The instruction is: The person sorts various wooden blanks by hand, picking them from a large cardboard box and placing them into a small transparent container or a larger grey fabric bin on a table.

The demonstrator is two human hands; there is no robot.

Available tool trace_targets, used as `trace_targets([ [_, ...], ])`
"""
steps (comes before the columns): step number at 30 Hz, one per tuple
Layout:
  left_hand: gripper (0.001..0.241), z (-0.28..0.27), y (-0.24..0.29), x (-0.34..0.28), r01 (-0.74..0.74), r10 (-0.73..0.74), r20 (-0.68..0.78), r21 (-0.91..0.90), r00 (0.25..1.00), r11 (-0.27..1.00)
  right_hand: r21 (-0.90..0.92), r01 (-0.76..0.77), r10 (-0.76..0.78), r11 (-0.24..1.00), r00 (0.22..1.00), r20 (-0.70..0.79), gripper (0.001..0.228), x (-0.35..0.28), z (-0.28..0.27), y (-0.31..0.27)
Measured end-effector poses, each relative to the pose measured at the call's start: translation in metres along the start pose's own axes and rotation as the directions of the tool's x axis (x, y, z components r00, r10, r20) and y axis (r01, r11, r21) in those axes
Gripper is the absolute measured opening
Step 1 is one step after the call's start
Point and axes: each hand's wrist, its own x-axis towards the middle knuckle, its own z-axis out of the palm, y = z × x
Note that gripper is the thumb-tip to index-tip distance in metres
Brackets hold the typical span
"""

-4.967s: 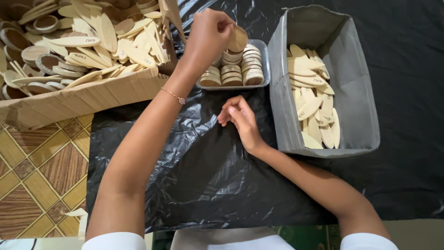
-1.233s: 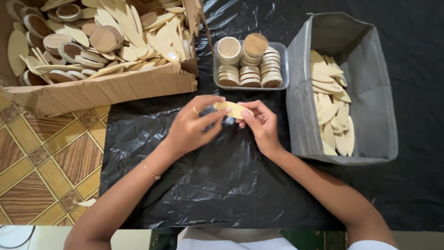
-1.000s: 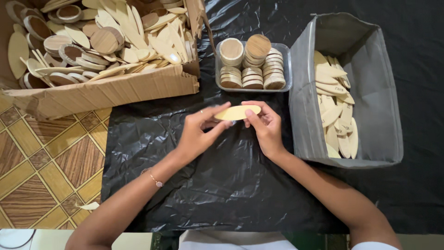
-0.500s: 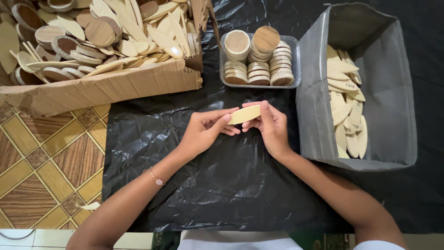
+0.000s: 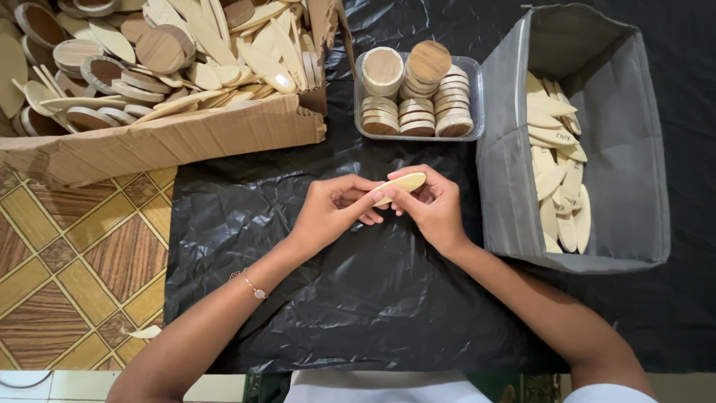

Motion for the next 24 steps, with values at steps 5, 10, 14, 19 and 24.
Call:
trace_targets([
  [5,0.031,-0.002,-0.007,0.001,-0.013,0.012,0.028,0.015,1.000,1.000,-0.010,0.021,-0.021,1.000,1.000,0.017,0.020,0.000,0.002,-0.003],
  [10,0.030,0.000,0.000,0.002,-0.014,0.015,0.063,-0.020,0.998,1.000,0.093,-0.010,0.013,0.996,1.000,-0.026,0.049,-0.002,0.003,0.002],
  [14,0.030,0.000,0.003,0.001,-0.044,0.044,0.076,-0.005,0.996,0.999,0.122,-0.021,0.031,0.992,0.996,-0.080,0.058,-0.002,0.004,0.000],
  [19,0.021,-0.007,-0.007,0.008,-0.040,0.032,-0.162,-0.050,0.986,0.998,-0.027,0.000,0.000,1.000,1.000,-0.013,0.036,-0.003,0.001,0.000],
  [24,0.022,-0.018,-0.019,0.012,-0.052,0.033,-0.274,-0.062,0.961,0.997,-0.186,0.067,-0.028,0.980,0.979,0.204,0.041,-0.004,0.006,-0.009],
])
